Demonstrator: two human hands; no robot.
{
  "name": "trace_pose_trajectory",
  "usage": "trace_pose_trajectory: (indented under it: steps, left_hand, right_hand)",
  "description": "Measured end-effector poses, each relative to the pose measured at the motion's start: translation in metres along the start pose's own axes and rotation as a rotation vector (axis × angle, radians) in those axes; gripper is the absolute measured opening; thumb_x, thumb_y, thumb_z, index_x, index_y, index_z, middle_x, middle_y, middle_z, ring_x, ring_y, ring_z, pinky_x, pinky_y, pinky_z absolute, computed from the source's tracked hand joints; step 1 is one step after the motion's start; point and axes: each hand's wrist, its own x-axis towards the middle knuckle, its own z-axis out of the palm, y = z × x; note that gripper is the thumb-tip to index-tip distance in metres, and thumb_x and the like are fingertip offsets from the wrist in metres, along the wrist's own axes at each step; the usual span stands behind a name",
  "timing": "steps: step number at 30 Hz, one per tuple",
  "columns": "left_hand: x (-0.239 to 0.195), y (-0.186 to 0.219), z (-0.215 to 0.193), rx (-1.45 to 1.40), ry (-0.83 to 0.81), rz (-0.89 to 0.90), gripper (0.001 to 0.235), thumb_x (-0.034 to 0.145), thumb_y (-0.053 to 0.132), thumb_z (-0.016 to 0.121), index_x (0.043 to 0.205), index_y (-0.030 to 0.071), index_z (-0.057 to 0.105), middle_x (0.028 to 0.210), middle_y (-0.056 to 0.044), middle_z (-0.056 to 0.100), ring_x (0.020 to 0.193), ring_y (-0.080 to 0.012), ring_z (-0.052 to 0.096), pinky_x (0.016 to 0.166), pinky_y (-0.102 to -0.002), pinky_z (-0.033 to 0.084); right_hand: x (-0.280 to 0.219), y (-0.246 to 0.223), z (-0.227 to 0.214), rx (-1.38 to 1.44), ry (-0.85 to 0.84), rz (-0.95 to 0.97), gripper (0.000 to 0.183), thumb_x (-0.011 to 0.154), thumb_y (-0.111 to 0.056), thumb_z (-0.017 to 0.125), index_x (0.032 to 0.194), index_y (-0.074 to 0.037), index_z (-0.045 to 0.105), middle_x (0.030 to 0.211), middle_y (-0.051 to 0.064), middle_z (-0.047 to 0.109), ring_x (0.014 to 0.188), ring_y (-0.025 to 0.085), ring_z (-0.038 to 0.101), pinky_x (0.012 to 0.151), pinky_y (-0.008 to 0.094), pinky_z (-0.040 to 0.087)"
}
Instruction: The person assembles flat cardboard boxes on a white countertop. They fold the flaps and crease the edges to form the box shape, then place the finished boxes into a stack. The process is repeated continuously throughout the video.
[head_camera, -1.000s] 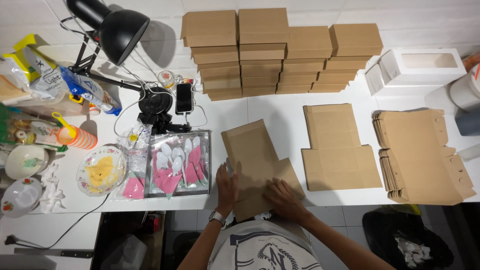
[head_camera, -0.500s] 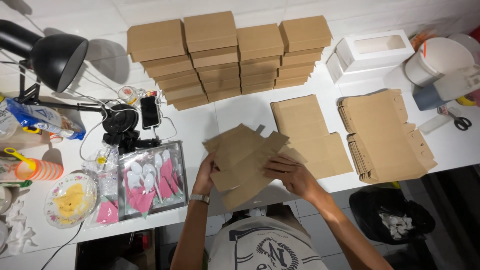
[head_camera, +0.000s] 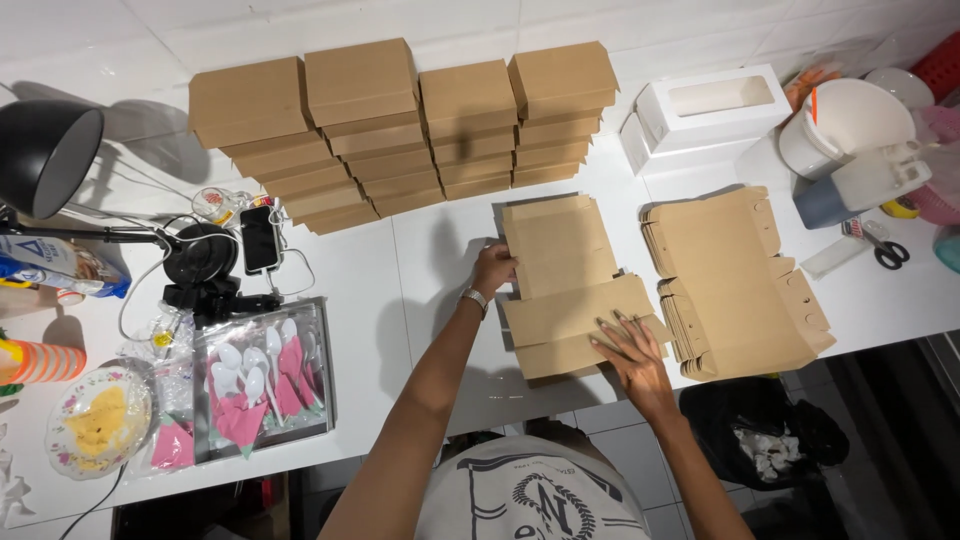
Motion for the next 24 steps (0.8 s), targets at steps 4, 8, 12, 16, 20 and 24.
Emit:
trace_pose_trajectory:
  steps: [4,8,12,16,20,24]
  left_hand:
    - [0.022,-0.029,0.007,0.205,0.087,0.034,0.037,0.087,0.001,0.068,0.124,-0.004,0.065,0.105,-0.023,0.07,0.084,-0.0373,0.075,0.066,-0.042,0.068]
    - [0.012,-0.027,0.012,0.242,0.139,0.09,0.036,0.088,0.005,0.072,0.123,-0.005,0.067,0.115,-0.03,0.064,0.094,-0.0436,0.072,0.065,-0.044,0.068]
    - [0.0,-0.023,0.01,0.259,0.16,0.083,0.038,0.089,0.006,0.074,0.127,-0.001,0.067,0.117,-0.026,0.066,0.098,-0.0385,0.072,0.069,-0.039,0.068]
    - [0.001,-0.029,0.015,0.485,0.22,0.187,0.039,0.088,0.014,0.075,0.126,0.005,0.07,0.117,-0.02,0.069,0.113,-0.0411,0.067,0.092,-0.05,0.061]
    - [0.011,-0.041,0.015,0.54,0.273,0.229,0.036,0.088,0.018,0.08,0.122,0.014,0.071,0.105,-0.008,0.072,0.097,-0.0268,0.074,0.081,-0.036,0.065]
    - [-0.047,-0.002,0.034,0.584,0.35,0.272,0.05,0.091,0.021,0.077,0.136,0.007,0.06,0.123,-0.019,0.063,0.114,-0.0378,0.067,0.094,-0.046,0.062]
  right_hand:
    - [-0.012,0.008,0.023,-0.008,-0.108,0.12,0.032,0.092,-0.013,0.065,0.113,-0.033,0.078,0.137,-0.006,0.067,0.136,0.028,0.054,0.12,0.055,0.037]
    - [-0.027,0.022,0.039,-0.005,-0.192,0.198,0.033,0.093,-0.01,0.066,0.115,-0.032,0.077,0.138,-0.005,0.066,0.136,0.028,0.054,0.12,0.055,0.037]
    - [-0.043,0.035,0.05,-0.05,-0.212,0.185,0.037,0.089,-0.015,0.071,0.121,-0.034,0.072,0.14,-0.004,0.064,0.138,0.027,0.052,0.121,0.053,0.037]
    - [-0.052,0.049,0.059,-0.04,-0.146,0.133,0.038,0.087,-0.02,0.074,0.122,-0.035,0.07,0.14,-0.004,0.062,0.135,0.028,0.054,0.118,0.054,0.04]
    - [-0.054,0.056,0.058,-0.012,-0.188,0.145,0.041,0.086,-0.033,0.077,0.126,-0.036,0.066,0.142,-0.006,0.058,0.136,0.027,0.052,0.118,0.054,0.039]
    - [-0.031,0.047,0.027,0.16,-0.167,0.235,0.047,0.086,-0.052,0.076,0.127,-0.033,0.067,0.143,-0.001,0.056,0.133,0.033,0.053,0.116,0.058,0.04]
